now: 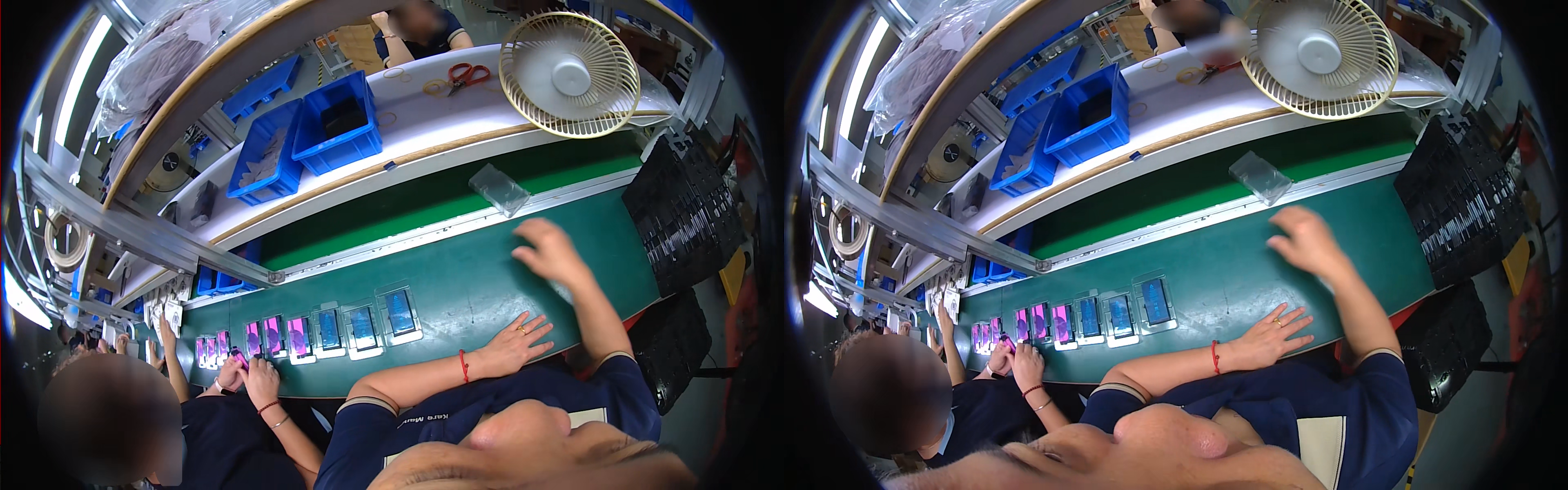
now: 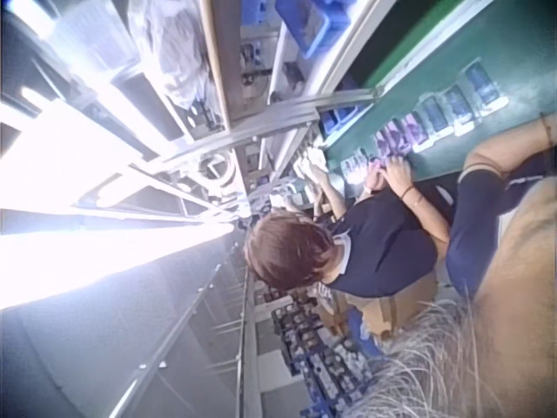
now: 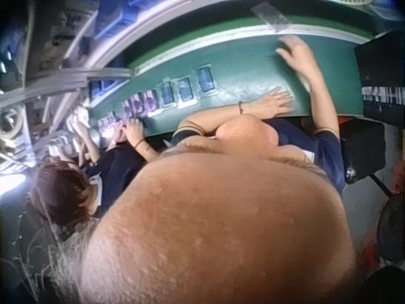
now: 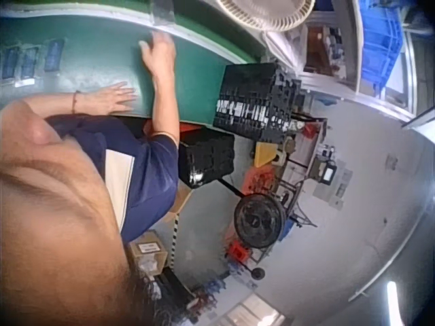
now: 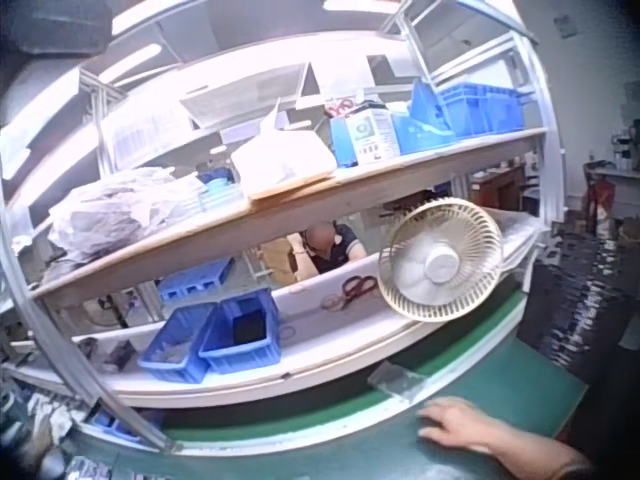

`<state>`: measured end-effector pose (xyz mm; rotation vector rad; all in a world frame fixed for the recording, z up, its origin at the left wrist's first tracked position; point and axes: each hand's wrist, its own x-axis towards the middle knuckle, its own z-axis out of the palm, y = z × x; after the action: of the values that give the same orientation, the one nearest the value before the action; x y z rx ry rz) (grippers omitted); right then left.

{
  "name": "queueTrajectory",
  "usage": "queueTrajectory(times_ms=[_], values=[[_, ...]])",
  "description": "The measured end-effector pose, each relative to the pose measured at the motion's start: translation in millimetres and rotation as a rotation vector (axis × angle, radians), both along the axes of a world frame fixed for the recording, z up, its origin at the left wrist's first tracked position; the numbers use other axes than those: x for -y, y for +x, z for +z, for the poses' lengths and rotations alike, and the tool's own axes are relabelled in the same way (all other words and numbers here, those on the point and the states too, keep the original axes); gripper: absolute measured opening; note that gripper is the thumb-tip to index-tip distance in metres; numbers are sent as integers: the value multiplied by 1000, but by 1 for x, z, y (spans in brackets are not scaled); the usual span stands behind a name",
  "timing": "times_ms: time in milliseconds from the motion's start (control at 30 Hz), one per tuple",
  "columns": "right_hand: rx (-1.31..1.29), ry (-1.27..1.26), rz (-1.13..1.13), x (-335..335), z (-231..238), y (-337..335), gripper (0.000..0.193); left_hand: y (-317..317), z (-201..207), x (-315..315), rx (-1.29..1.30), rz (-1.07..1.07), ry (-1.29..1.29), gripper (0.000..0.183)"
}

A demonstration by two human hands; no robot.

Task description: Packaging small blue electronic components into clear plastic cases and organizing them into trays.

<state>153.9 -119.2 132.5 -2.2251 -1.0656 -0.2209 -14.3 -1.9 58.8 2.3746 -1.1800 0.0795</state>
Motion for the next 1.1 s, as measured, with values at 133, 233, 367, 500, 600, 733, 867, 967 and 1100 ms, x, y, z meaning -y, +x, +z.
queueTrajectory(times_ms=[133,233,367,500,600,733,867,967,1100], values=[[410,-6,-479,102,79,18,33,2,1,-7,-20,5,-2,48],[613,-160,-794,192,122,35,32,1,11,-6,-47,23,4,45],[103,-312,-881,293,135,44,38,1,4,-4,-17,3,-30,42],[138,-214,-809,316,132,42,43,1,6,-1,-7,-3,-42,41],[45,-330,-930,273,155,38,40,1,4,-1,-15,2,-35,41],[62,-311,-867,286,164,55,41,3,5,-2,-13,26,-12,42],[63,-60,-923,300,184,22,38,0,12,0,33,17,24,42],[186,-1,-1091,300,177,-19,39,4,12,-1,40,1,42,41],[351,-86,-1555,324,106,-57,38,4,14,1,11,15,64,41]])
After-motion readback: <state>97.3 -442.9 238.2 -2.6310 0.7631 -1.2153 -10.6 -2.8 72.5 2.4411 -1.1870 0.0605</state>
